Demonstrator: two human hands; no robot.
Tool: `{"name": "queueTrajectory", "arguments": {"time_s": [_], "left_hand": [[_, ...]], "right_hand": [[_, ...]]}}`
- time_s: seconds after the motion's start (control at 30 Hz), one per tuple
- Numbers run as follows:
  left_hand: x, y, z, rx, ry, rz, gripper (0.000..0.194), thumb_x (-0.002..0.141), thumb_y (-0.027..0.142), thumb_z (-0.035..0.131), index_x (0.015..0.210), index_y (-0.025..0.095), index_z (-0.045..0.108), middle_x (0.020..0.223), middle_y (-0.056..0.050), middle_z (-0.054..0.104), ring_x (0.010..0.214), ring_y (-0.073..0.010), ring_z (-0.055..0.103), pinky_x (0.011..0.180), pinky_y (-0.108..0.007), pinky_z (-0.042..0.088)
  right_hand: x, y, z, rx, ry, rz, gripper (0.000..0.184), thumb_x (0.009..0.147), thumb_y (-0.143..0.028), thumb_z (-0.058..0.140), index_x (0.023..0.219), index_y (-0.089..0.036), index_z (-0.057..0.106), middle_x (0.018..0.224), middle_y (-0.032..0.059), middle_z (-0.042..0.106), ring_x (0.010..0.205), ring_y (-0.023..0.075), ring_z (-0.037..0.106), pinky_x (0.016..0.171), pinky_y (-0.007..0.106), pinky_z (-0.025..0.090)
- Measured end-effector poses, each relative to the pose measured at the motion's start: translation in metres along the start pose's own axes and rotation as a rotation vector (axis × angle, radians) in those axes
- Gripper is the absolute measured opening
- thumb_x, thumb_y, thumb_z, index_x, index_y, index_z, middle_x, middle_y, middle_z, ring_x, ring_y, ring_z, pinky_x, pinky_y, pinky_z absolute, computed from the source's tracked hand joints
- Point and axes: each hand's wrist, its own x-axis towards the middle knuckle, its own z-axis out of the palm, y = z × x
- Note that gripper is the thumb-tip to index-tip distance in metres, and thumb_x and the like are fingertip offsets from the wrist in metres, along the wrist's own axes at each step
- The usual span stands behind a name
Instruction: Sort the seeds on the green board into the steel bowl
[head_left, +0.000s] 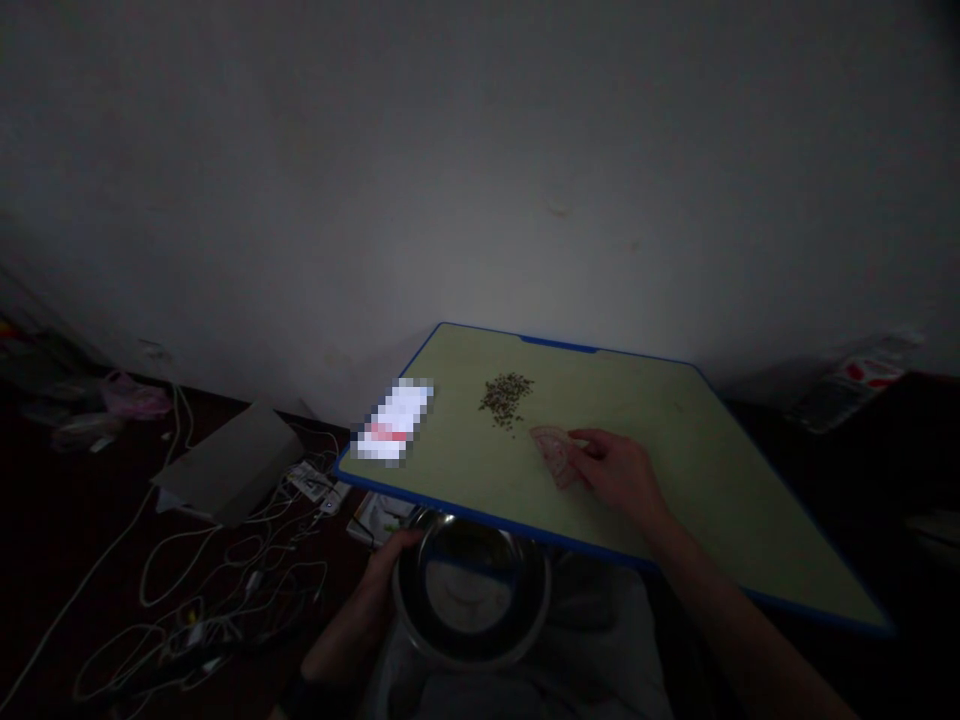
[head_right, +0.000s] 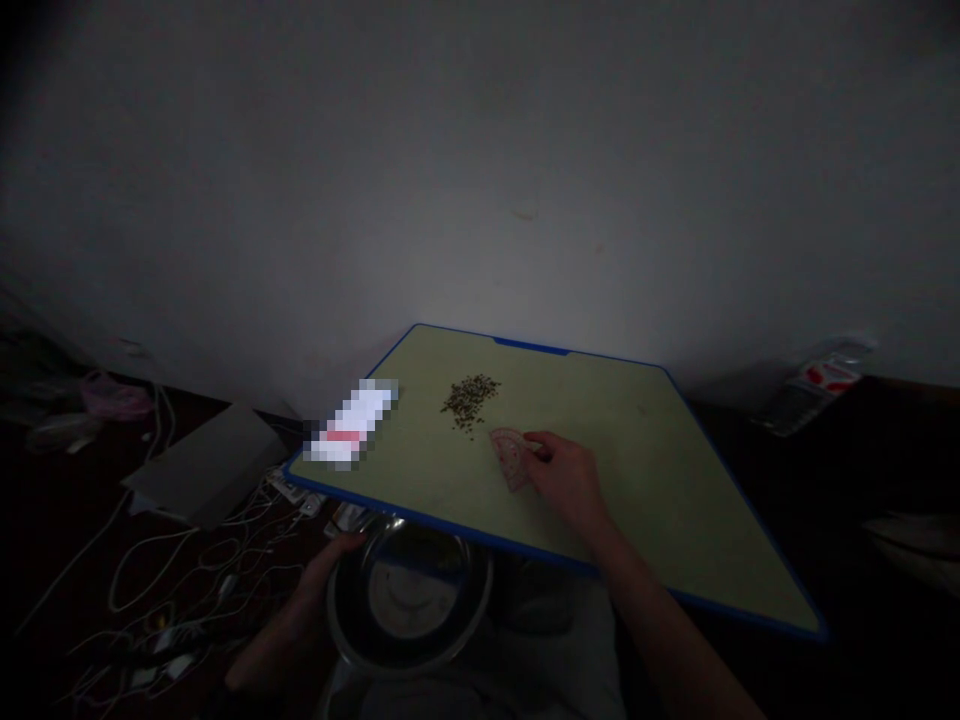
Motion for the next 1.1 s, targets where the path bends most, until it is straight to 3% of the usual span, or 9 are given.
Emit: {"name": "queueTrajectory", "arguments": {"time_s": [0.1, 0.27, 0.4, 0.6, 0.7, 0.87, 1.0, 1.1], "left_hand": [[-0.004, 0.002, 0.003, -0.014, -0.009, 0.092, 0.011, 0.065, 0.024, 0.065, 0.073, 0.020, 0.070, 0.077, -0.001, 0.075, 0.082, -0.0207, 0.065, 0.077, -0.027, 0.045], [0.005, -0.005, 0.002, -0.065, -0.013, -0.196, 0.023, 0.068, 0.033, 0.060, 0.065, 0.012, 0.069, 0.056, -0.007, 0.071, 0.063, -0.0246, 0.066, 0.067, -0.034, 0.046], [0.011, -0.010, 0.001, -0.074, 0.028, -0.141, 0.019, 0.068, 0.031, 0.063, 0.065, 0.014, 0.069, 0.054, -0.004, 0.070, 0.058, -0.0222, 0.065, 0.066, -0.032, 0.046], [0.011, -0.003, 0.002, -0.026, 0.073, -0.143, 0.013, 0.065, 0.026, 0.065, 0.056, 0.018, 0.067, 0.050, -0.002, 0.070, 0.056, -0.0237, 0.065, 0.066, -0.035, 0.048], [0.014, -0.003, 0.000, -0.045, 0.113, -0.115, 0.011, 0.065, 0.021, 0.065, 0.055, 0.018, 0.067, 0.051, -0.002, 0.070, 0.057, -0.0220, 0.066, 0.069, -0.033, 0.048], [0.014, -0.009, -0.002, -0.086, 0.080, -0.169, 0.017, 0.068, 0.027, 0.064, 0.069, 0.012, 0.070, 0.061, -0.006, 0.073, 0.062, -0.0226, 0.067, 0.069, -0.033, 0.048], [0.005, -0.002, 0.008, -0.086, 0.062, -0.153, 0.013, 0.068, 0.022, 0.062, 0.059, 0.014, 0.068, 0.057, -0.003, 0.072, 0.058, -0.0199, 0.066, 0.066, -0.031, 0.047], [-0.001, 0.005, 0.018, -0.093, 0.027, -0.139, 0.019, 0.069, 0.019, 0.058, 0.053, 0.016, 0.067, 0.051, -0.001, 0.070, 0.053, -0.0193, 0.064, 0.063, -0.030, 0.047]], "right_hand": [[0.021, 0.005, -0.007, -0.024, -0.008, -0.010, 0.030, 0.076, -0.031, 0.053, 0.097, -0.016, 0.069, 0.062, 0.0035, 0.068, 0.053, 0.0155, 0.061, 0.054, 0.026, 0.044], [0.045, 0.002, -0.011, 0.122, -0.117, 0.005, 0.027, 0.074, -0.023, 0.056, 0.097, -0.014, 0.067, 0.059, 0.0018, 0.067, 0.043, 0.0115, 0.056, 0.047, 0.023, 0.043], [0.044, -0.026, 0.010, 0.240, -0.175, -0.093, 0.025, 0.076, -0.027, 0.056, 0.096, -0.016, 0.067, 0.060, 0.0012, 0.067, 0.044, 0.0112, 0.058, 0.045, 0.021, 0.044], [0.058, -0.058, 0.046, 0.012, -0.232, -0.304, 0.019, 0.075, -0.028, 0.059, 0.087, -0.022, 0.072, 0.067, 0.0012, 0.070, 0.058, 0.0136, 0.062, 0.055, 0.023, 0.044], [0.075, -0.051, 0.045, -0.017, -0.254, -0.318, 0.019, 0.075, -0.029, 0.059, 0.086, -0.024, 0.073, 0.065, -0.0003, 0.069, 0.058, 0.0141, 0.062, 0.056, 0.023, 0.044], [0.098, -0.033, 0.032, -0.038, -0.249, -0.262, 0.022, 0.071, -0.027, 0.062, 0.088, -0.021, 0.074, 0.064, 0.0008, 0.069, 0.055, 0.0144, 0.061, 0.054, 0.023, 0.044], [0.106, -0.021, 0.028, 0.130, -0.251, -0.201, 0.029, 0.074, -0.030, 0.059, 0.097, -0.016, 0.072, 0.067, 0.0036, 0.070, 0.050, 0.0132, 0.059, 0.048, 0.022, 0.043], [0.109, -0.012, 0.028, 0.180, -0.142, -0.191, 0.032, 0.076, -0.030, 0.057, 0.101, -0.014, 0.070, 0.070, 0.0057, 0.071, 0.055, 0.0145, 0.061, 0.052, 0.023, 0.046]]}}
